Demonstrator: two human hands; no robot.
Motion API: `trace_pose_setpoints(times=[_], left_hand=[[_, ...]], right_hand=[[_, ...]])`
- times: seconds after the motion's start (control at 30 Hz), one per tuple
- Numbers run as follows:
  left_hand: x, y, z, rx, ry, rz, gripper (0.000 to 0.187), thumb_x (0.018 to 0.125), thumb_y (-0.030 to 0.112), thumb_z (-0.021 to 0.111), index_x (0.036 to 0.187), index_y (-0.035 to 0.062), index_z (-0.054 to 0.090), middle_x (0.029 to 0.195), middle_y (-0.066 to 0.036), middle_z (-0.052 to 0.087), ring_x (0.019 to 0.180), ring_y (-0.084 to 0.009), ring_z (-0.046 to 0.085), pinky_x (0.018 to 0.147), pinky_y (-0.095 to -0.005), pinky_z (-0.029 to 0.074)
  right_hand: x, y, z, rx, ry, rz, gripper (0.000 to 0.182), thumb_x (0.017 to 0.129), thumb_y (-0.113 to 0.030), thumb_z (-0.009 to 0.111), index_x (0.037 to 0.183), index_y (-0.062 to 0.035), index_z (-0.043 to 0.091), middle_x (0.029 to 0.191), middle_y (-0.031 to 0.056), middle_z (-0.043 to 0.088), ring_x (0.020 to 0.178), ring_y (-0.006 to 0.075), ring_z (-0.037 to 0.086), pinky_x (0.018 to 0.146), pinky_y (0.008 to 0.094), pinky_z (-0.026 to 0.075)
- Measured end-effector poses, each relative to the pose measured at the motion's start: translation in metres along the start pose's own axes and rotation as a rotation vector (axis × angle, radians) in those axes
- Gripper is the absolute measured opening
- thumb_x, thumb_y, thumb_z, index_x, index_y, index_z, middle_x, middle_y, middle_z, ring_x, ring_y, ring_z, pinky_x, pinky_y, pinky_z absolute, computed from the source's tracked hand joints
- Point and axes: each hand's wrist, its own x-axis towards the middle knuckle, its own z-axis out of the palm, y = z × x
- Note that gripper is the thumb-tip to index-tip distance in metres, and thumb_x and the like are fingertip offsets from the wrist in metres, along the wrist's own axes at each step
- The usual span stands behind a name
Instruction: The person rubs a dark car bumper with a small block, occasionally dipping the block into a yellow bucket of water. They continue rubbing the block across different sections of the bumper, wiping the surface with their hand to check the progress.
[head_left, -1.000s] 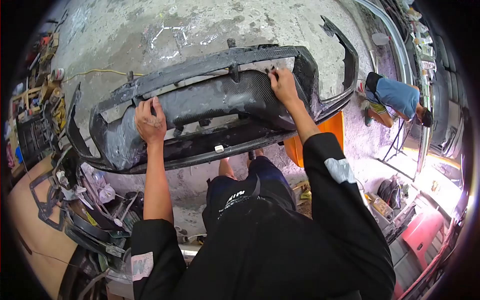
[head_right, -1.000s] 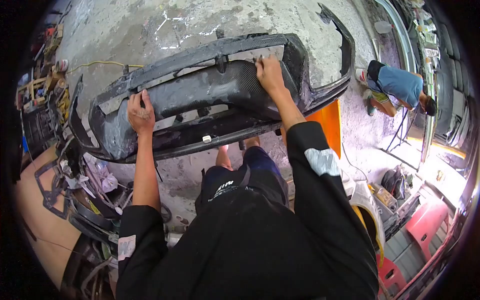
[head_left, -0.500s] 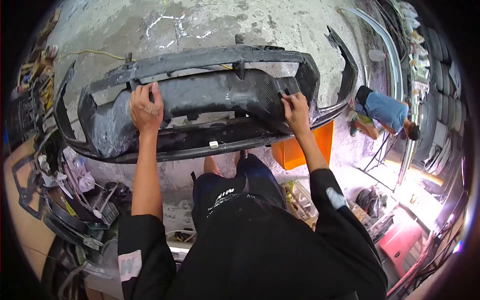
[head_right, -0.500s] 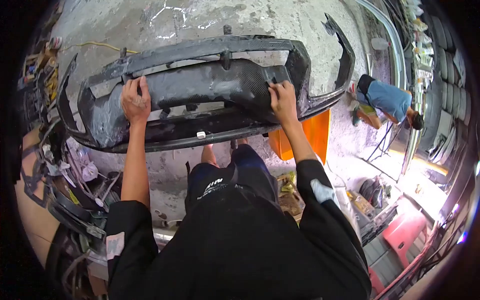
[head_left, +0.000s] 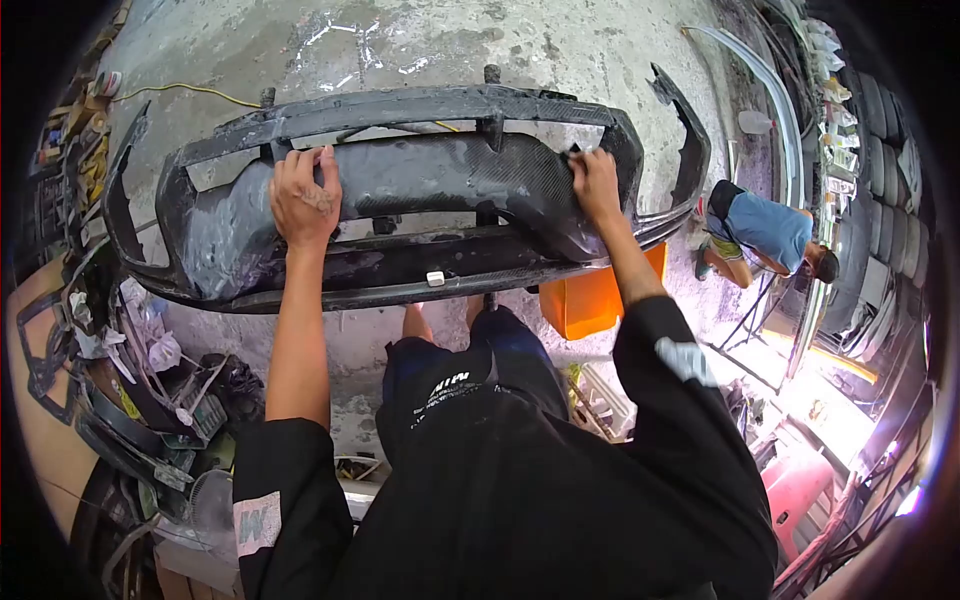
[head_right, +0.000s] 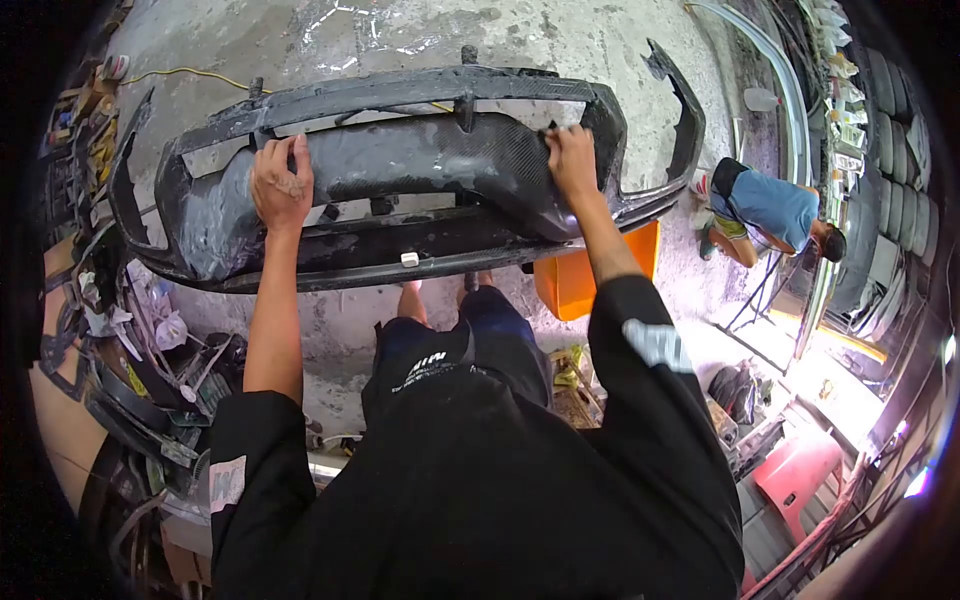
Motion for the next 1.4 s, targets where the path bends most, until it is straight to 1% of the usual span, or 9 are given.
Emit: trace_pose_setpoints(times=[0.2, 0.37, 0.43, 0.63, 0.77, 0.9, 1.07, 1.3, 1.4], left_hand=[[0.0, -0.003, 0.003, -0.013, 0.0, -0.027, 0.023, 0.101, 0.029, 0.067, 0.099, 0.0078, 0.077, 0.095, -0.006, 0.071, 0.093, -0.0304, 0.066, 0.083, -0.0441, 0.05], [-0.001, 0.0, 0.002, 0.009, 0.04, 0.019, 0.023, 0.101, 0.029, 0.066, 0.098, 0.0086, 0.076, 0.095, -0.006, 0.071, 0.092, -0.0308, 0.066, 0.083, -0.0443, 0.05], [-0.001, -0.003, 0.002, 0.007, 0.035, 0.011, 0.023, 0.101, 0.029, 0.066, 0.098, 0.0088, 0.076, 0.095, -0.006, 0.071, 0.092, -0.0308, 0.066, 0.083, -0.0444, 0.05], [0.0, -0.001, 0.001, -0.002, 0.016, -0.015, 0.024, 0.102, 0.03, 0.065, 0.099, 0.0082, 0.077, 0.095, -0.007, 0.071, 0.093, -0.0306, 0.066, 0.083, -0.0444, 0.05], [-0.003, 0.0, 0.004, 0.021, 0.014, 0.002, 0.026, 0.102, 0.03, 0.065, 0.099, 0.007, 0.077, 0.094, -0.008, 0.072, 0.092, -0.0312, 0.067, 0.084, -0.0439, 0.051], [-0.001, -0.006, 0.005, -0.006, 0.019, 0.001, 0.025, 0.102, 0.03, 0.066, 0.098, 0.007, 0.077, 0.094, -0.008, 0.071, 0.093, -0.0314, 0.067, 0.083, -0.0441, 0.051], [-0.002, -0.001, 0.004, 0.028, 0.037, 0.053, 0.025, 0.102, 0.029, 0.066, 0.097, 0.0068, 0.076, 0.094, -0.008, 0.071, 0.091, -0.0322, 0.067, 0.082, -0.0448, 0.052], [-0.002, -0.006, 0.002, 0.017, 0.016, 0.044, 0.031, 0.105, 0.032, 0.063, 0.101, 0.0037, 0.076, 0.093, -0.013, 0.07, 0.091, -0.0373, 0.066, 0.081, -0.0472, 0.051], [-0.002, 0.0, 0.004, 0.031, 0.035, 0.049, 0.027, 0.102, 0.031, 0.065, 0.095, 0.0067, 0.076, 0.093, -0.008, 0.071, 0.091, -0.0328, 0.067, 0.082, -0.0459, 0.051]], right_hand=[[-0.039, -0.021, -0.024, 0.093, 0.054, -0.025, 0.005, 0.091, -0.003, 0.07, 0.096, -0.0022, 0.072, 0.096, 0.0178, 0.065, 0.09, 0.04, 0.059, 0.083, 0.0488, 0.047], [0.006, 0.006, 0.004, 0.038, 0.011, -0.065, 0.008, 0.094, -0.006, 0.068, 0.099, -0.0017, 0.072, 0.097, 0.0221, 0.064, 0.093, 0.043, 0.06, 0.083, 0.0509, 0.048], [0.008, 0.004, 0.004, 0.022, 0.038, -0.049, 0.01, 0.093, -0.006, 0.072, 0.101, -0.003, 0.073, 0.092, 0.0183, 0.061, 0.092, 0.0386, 0.06, 0.083, 0.0473, 0.047], [-0.065, -0.034, -0.045, 0.131, -0.031, 0.042, 0.007, 0.092, -0.005, 0.072, 0.098, -0.0018, 0.072, 0.094, 0.0191, 0.06, 0.093, 0.041, 0.059, 0.082, 0.0484, 0.048], [-0.025, -0.021, -0.013, 0.031, 0.033, -0.008, 0.007, 0.093, -0.005, 0.071, 0.098, -0.0017, 0.073, 0.093, 0.0198, 0.06, 0.094, 0.0411, 0.059, 0.083, 0.0484, 0.048], [-0.094, -0.066, -0.053, 0.218, 0.044, 0.235, 0.006, 0.093, -0.005, 0.071, 0.097, -0.0008, 0.073, 0.09, 0.0207, 0.061, 0.091, 0.042, 0.059, 0.083, 0.0505, 0.048], [-0.042, -0.03, -0.014, 0.022, 0.098, 0.005, 0.005, 0.092, -0.005, 0.07, 0.095, -0.0008, 0.07, 0.093, 0.022, 0.06, 0.092, 0.0437, 0.06, 0.082, 0.0505, 0.048], [-0.09, -0.064, -0.044, 0.201, 0.159, 0.139, 0.006, 0.091, -0.005, 0.075, 0.094, -0.0006, 0.071, 0.087, 0.0183, 0.062, 0.085, 0.0394, 0.064, 0.078, 0.0454, 0.049], [-0.039, -0.037, -0.017, 0.1, 0.127, 0.044, 0.006, 0.091, -0.004, 0.075, 0.094, 0.0005, 0.072, 0.086, 0.0184, 0.063, 0.085, 0.0389, 0.066, 0.079, 0.044, 0.05]])
